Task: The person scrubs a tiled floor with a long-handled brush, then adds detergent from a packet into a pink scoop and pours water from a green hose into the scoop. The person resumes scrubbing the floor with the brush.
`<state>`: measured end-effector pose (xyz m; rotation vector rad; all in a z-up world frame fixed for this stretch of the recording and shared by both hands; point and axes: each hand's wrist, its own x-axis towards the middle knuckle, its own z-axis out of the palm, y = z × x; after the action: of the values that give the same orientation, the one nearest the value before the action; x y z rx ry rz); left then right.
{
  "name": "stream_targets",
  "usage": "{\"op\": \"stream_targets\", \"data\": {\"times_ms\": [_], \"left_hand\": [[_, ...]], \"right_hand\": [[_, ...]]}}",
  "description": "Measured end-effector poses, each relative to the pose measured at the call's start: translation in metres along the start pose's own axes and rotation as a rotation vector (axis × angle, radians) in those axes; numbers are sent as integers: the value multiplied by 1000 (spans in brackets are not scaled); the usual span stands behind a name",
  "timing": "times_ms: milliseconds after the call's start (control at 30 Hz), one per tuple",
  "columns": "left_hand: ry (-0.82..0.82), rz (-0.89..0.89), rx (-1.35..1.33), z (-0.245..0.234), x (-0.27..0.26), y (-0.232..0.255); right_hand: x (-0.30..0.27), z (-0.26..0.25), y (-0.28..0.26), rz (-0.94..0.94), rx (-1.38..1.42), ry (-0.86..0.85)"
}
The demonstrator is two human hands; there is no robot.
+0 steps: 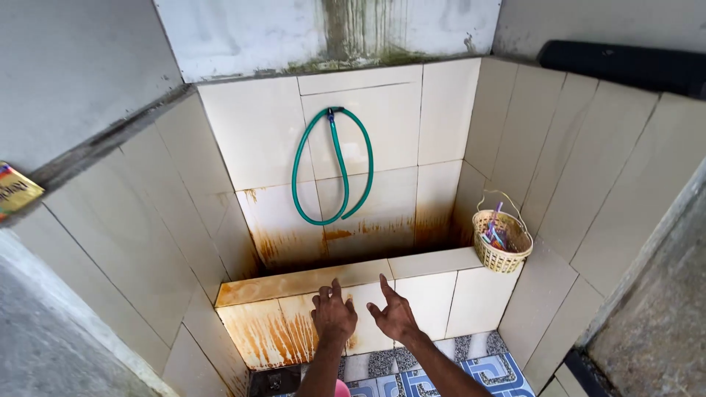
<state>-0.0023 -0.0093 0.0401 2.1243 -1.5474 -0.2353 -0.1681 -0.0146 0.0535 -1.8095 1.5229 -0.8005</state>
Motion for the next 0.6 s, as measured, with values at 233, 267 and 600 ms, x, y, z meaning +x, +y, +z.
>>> {"op": "stream_targets", "data": {"times_ms": [233, 267, 600], "left_hand": [[7, 41, 12, -80, 14, 49], [-30, 35, -2, -95, 15, 54], [-119, -4, -59, -203, 21, 102]], "right_hand": [[18, -52, -85, -60, -90, -12], [18, -58, -98, -45, -95, -34], [22, -126, -181, -22, -215, -125]]}}
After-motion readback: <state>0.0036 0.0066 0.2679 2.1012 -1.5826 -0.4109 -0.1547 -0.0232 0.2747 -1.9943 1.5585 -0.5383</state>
